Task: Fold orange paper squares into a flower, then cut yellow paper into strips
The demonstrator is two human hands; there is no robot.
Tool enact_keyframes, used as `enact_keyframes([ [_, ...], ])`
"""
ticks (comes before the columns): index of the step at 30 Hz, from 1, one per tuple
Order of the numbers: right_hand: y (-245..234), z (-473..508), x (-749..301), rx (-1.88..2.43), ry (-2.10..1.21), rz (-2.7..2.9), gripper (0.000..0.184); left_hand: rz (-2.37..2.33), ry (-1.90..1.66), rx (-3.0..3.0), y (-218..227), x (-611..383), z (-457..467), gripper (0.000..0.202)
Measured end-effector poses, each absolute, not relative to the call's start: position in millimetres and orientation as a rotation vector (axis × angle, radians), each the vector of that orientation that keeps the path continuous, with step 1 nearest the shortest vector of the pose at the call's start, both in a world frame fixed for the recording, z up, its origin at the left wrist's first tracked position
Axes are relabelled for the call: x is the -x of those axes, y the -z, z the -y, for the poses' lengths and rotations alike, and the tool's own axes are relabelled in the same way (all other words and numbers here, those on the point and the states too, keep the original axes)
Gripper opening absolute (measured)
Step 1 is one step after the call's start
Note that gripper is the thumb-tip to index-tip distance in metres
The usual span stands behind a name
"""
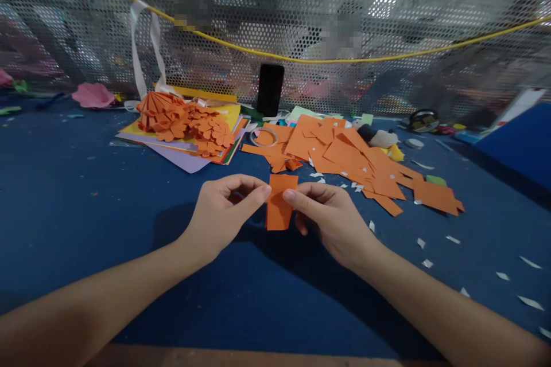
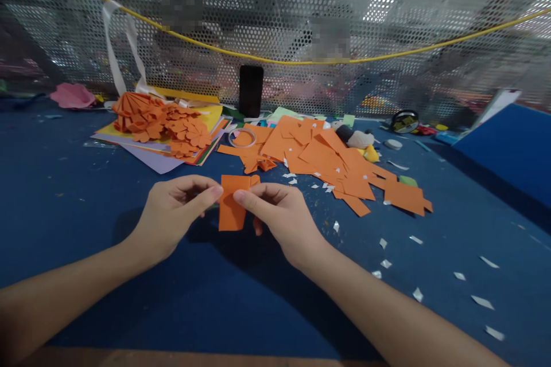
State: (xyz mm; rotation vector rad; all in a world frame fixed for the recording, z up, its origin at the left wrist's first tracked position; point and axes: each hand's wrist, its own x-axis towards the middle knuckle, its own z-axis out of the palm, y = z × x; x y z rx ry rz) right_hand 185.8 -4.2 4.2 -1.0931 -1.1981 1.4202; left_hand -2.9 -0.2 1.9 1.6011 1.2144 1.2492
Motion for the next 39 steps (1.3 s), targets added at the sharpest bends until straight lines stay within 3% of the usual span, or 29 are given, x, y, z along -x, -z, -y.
enact_keyframes([
  [31,-5.7,2.0,-188.0,1.133,-1.387,1.181,0.026,-1.182,-1.16,-1.67,-3.6,3.3,1.0,0.014],
  [39,-8.3,4.5,-186.1,1.253,-1.323,1.497,0.018,-1.133,-1.072,-1.79,-1.4,1.3,1.5,0.013],
])
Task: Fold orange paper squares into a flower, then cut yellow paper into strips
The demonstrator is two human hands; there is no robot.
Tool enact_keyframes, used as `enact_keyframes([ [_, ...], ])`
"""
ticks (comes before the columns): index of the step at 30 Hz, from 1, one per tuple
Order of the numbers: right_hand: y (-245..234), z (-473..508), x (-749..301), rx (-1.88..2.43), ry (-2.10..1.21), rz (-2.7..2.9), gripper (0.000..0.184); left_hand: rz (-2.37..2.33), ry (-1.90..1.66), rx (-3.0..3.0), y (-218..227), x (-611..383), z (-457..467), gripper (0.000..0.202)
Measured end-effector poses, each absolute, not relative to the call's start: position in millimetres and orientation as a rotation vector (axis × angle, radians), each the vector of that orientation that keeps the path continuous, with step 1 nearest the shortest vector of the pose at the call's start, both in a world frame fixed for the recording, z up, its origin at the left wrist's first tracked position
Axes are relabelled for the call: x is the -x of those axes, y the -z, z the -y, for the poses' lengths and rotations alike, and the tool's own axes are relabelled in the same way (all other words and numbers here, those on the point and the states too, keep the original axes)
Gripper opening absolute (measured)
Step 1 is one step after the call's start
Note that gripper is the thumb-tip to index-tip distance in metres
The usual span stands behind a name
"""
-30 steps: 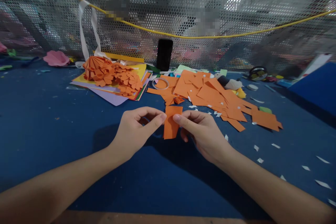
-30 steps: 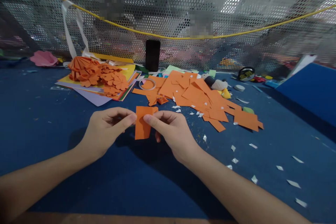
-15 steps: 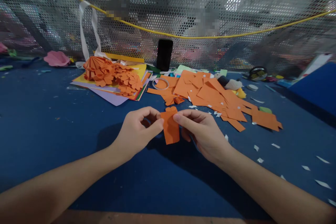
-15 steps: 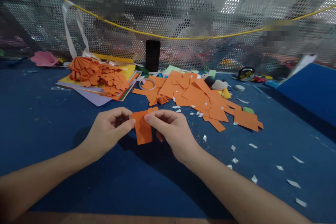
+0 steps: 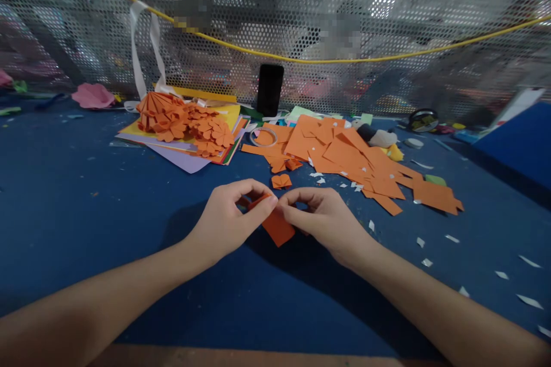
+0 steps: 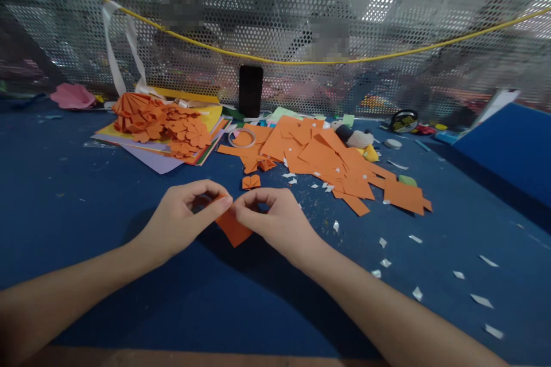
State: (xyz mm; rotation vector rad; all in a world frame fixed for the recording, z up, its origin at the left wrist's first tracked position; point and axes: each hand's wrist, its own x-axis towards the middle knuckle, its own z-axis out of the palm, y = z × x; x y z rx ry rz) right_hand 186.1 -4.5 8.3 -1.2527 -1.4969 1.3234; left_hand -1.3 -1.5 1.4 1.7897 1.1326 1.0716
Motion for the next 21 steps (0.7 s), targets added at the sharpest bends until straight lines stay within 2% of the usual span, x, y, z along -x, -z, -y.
enact_keyframes([
  [9,-4,-3,-194,1.252,-1.238,1.4,0.025,-1.271,-1.309,-1.479,5,2,-3,0.023],
  [14,-4,-6,-195,1.233,-1.192,1.234,0.024,-1.245,-1.147,-1.603,4,3,-4,0.02],
  [21,-3,1,-190,1.229,-1.136,1.446,0.022,-1.151,-1.108,-1.789,1,1,3,0.015],
])
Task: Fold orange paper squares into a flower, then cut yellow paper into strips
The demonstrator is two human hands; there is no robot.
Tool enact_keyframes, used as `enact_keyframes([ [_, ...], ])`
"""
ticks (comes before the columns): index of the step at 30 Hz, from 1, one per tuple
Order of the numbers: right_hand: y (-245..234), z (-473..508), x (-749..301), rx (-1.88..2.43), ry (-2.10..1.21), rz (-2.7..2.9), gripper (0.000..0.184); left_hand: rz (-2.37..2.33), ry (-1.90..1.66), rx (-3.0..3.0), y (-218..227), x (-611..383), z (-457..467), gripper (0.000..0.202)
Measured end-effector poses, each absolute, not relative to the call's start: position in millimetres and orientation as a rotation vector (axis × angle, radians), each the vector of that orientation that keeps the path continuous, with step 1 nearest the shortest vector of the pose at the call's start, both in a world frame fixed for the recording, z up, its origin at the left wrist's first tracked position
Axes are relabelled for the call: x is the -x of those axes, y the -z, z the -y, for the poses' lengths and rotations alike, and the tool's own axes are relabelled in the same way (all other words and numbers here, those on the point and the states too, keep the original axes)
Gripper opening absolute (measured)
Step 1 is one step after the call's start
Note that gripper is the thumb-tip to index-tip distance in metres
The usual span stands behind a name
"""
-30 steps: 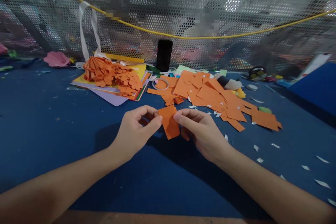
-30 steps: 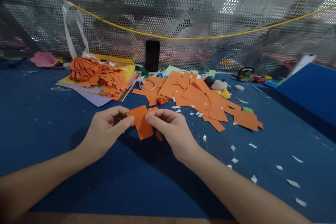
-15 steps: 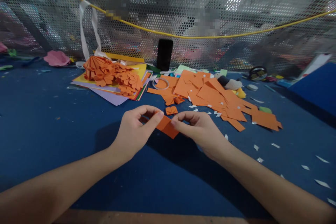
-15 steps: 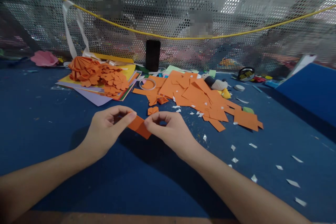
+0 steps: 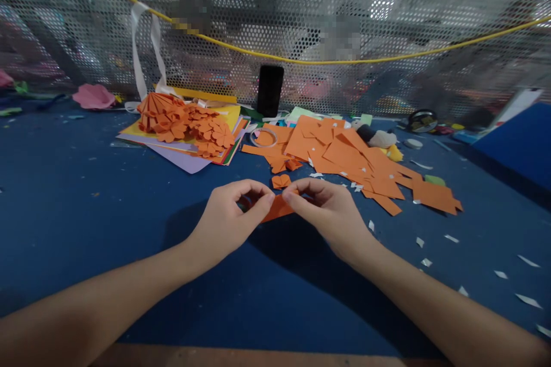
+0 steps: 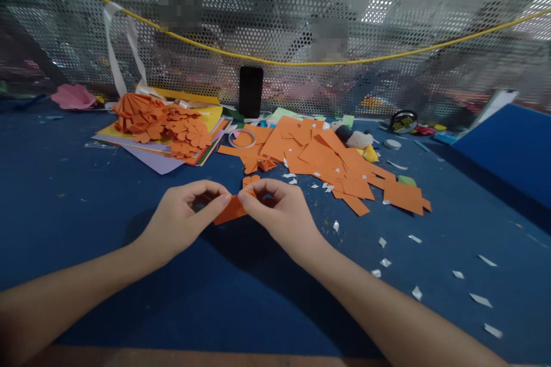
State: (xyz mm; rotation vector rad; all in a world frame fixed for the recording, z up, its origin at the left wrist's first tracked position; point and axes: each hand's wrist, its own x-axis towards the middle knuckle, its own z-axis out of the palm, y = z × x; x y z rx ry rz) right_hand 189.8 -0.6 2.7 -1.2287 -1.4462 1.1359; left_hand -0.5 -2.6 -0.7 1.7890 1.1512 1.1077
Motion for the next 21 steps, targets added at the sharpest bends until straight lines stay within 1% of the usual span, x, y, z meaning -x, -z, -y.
enact_keyframes([
  [7,-3,5,-186,1.193,-1.139,1.457,0.021,-1.142,-1.105,-1.866,0,1,3,0.014],
  [16,-4,-6,-193,1.142,-1.108,1.007,0.021,-1.307,-1.161,-1.559,3,2,-7,0.025],
  [18,-6,-5,-192,1.136,-1.142,1.058,0.022,-1.292,-1.153,-1.545,3,2,-7,0.025],
  [21,-8,1,-188,1.197,-1.212,1.286,0.025,-1.222,-1.099,-1.605,4,1,-4,0.021],
])
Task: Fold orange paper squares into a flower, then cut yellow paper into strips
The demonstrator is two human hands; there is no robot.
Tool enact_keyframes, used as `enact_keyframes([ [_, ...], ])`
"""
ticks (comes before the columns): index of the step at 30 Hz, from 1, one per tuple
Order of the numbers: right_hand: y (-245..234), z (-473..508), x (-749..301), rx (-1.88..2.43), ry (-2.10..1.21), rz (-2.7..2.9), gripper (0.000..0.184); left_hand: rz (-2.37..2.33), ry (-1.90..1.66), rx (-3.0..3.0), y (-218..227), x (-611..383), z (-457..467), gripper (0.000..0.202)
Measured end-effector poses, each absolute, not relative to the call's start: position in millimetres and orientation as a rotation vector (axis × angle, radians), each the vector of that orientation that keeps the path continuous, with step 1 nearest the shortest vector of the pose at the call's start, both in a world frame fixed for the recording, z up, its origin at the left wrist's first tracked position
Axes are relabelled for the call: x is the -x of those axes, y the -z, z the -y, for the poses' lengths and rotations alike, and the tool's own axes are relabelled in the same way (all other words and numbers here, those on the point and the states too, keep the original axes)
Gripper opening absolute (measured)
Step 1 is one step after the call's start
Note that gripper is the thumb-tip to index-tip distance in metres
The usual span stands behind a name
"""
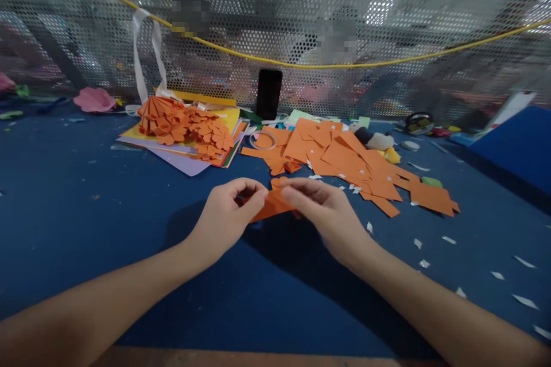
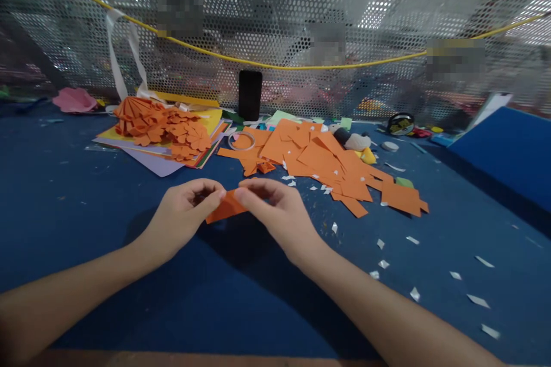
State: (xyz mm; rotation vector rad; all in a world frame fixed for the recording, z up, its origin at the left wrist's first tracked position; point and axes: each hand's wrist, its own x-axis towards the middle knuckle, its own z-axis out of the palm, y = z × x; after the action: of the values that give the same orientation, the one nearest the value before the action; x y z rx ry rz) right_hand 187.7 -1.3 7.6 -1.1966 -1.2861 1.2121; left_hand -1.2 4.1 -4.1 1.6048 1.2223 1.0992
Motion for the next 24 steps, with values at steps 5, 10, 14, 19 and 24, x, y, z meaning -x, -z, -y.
enact_keyframes([
  [5,-5,2,-189,1.238,-1.181,1.352,0.024,-1.195,-1.063,-1.657,5,2,-4,0.02],
  [10,1,-6,-193,1.238,-1.148,1.238,0.027,-1.267,-1.09,-1.522,9,3,-12,0.025],
  [14,1,-5,-193,1.205,-1.198,1.196,0.028,-1.285,-1.175,-1.366,12,3,-15,0.028],
  [19,0,-3,-194,1.229,-1.107,1.251,0.029,-1.283,-1.137,-1.375,11,2,-15,0.025],
  [24,0,0,-193,1.197,-1.082,1.295,0.026,-1.164,-1.084,-1.613,5,0,-6,0.021],
])
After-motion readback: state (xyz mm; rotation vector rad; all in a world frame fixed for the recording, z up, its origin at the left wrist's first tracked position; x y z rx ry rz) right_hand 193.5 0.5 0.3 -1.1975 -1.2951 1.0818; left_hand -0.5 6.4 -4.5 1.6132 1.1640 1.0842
